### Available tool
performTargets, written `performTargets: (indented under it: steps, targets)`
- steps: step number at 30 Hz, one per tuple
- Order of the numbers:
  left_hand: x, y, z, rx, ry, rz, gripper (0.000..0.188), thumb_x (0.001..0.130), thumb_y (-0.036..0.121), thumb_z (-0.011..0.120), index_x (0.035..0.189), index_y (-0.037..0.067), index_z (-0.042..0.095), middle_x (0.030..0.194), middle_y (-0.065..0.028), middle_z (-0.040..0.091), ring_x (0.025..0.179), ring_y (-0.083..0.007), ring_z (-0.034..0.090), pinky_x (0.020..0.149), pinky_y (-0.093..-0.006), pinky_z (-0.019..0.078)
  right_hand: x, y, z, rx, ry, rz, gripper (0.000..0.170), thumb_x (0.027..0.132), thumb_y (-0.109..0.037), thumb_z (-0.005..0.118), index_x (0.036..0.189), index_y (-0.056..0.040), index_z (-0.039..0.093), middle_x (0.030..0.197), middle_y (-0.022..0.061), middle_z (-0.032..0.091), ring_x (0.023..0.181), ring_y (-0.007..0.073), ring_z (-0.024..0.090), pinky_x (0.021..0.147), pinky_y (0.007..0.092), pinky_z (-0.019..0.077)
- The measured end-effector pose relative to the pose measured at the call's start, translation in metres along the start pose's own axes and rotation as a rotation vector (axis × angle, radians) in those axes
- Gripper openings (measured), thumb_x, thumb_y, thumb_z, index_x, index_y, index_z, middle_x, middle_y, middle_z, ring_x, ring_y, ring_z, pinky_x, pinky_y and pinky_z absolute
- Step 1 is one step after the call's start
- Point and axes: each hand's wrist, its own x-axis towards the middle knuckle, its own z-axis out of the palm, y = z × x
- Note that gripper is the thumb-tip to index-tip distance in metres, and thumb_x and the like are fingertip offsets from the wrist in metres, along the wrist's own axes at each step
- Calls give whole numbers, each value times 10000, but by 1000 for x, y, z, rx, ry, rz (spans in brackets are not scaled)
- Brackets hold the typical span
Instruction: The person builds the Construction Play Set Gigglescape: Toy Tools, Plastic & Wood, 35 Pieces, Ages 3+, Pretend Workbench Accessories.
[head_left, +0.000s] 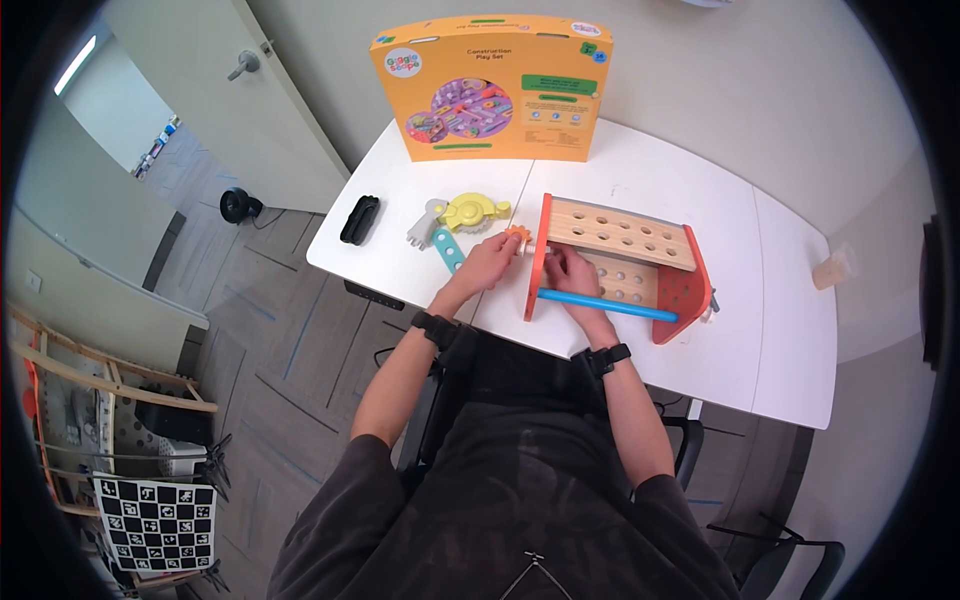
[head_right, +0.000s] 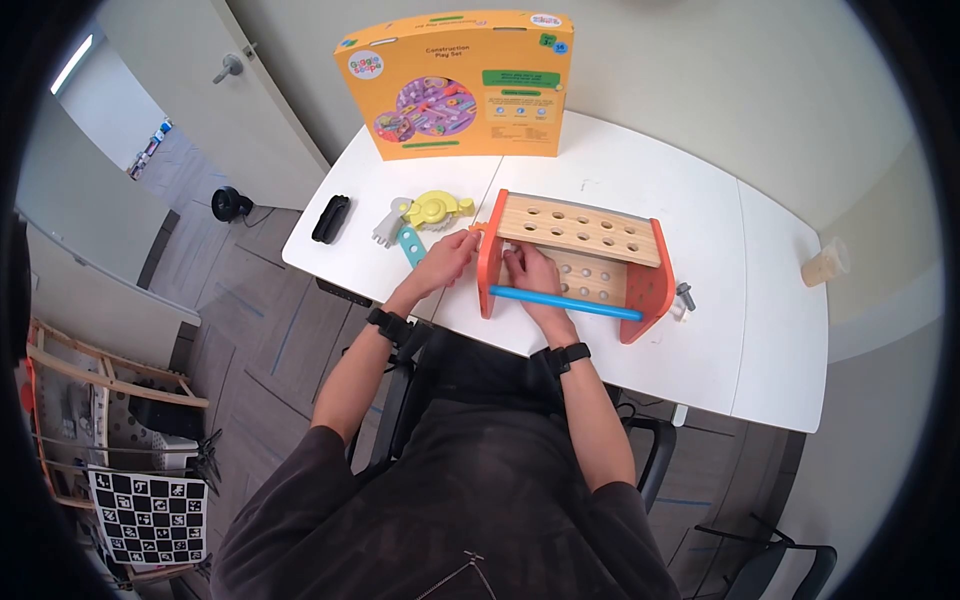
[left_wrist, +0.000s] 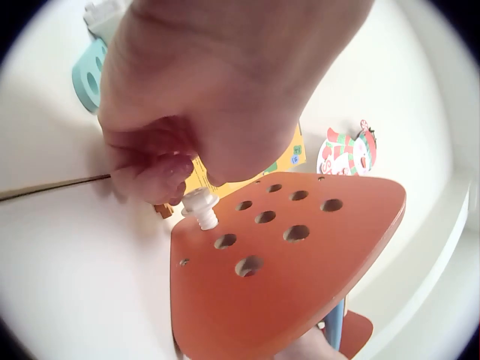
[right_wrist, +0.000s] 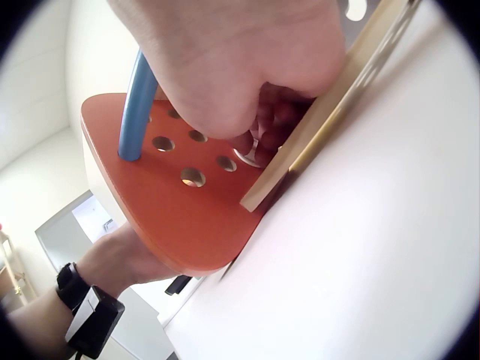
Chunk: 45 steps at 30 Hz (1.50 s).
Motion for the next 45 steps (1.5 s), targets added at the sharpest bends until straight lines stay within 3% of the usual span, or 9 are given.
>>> performTargets:
  steps: [5,13,16,22,25,28,31,43,45]
  targets:
    - [-10,4,-4,-62,-83,123,369,1136,430,447,1227,109,604,815,48,518,574,-46,476,499,-220,423,2,5,1,3,-12,12,288,1037,-190,636,1275,-34,677,757,131,670,639,236,643,632,389,508]
    - [3,3,-2,32,6,-26,283,1109,306,531,1336,142,571,793,40,532,593,-41,480,501,-222,396,3,8,4,24,5,-37,290,1038,-178,642,1285,-29,670,751,123,660,634,224,632,619,381,500]
    - [-1,2,-4,-23,-79,26,268,1089,243,569,1338,143,563,783,30,543,596,-57,473,509,-237,402,1,-2,-1,58,-29,31,237,1022,-159,636,1223,-34,662,794,181,675,728,377,692,687,460,532]
    - [-17,13,-7,-128,-98,-1,237,1099,266,552,1289,126,580,776,36,536,598,-57,481,508,-231,404,-1,-11,-6,40,-34,34,240,1020,-151,641,1226,-27,658,800,187,674,727,376,684,699,454,532]
    - [0,8,-5,-131,-103,-104,300,1127,337,488,1297,109,583,780,42,537,611,-45,492,517,-219,406,0,-2,-2,33,-12,-27,287,1033,-176,634,1282,-36,661,754,135,660,646,248,650,646,394,513]
    - [9,-3,-3,-90,-99,-58,325,1129,384,480,1251,104,592,788,44,529,600,-50,494,503,-227,408,0,-6,-4,40,-32,37,226,1018,-151,643,1195,-12,667,795,198,679,728,385,686,703,462,530]
    - [2,-1,-2,-152,-96,42,324,1117,399,506,1188,103,617,782,41,517,571,-64,504,476,-245,421,0,-6,-4,31,-21,32,221,1017,-152,643,1186,-12,673,800,200,683,730,389,685,699,464,528]
    - [7,-3,1,-27,-79,-26,419,1122,432,468,1377,112,556,757,-2,547,558,-82,520,483,-253,451,-1,-9,-5,23,-29,23,245,1018,-142,646,1233,-26,658,780,184,670,714,376,678,688,458,526]
    - [-4,-1,-2,-75,-134,77,421,1133,446,421,1321,105,584,736,32,525,556,-69,517,488,-238,450,0,1,-1,39,-24,7,271,1030,-157,631,1263,-22,661,751,137,649,656,270,642,649,404,510]
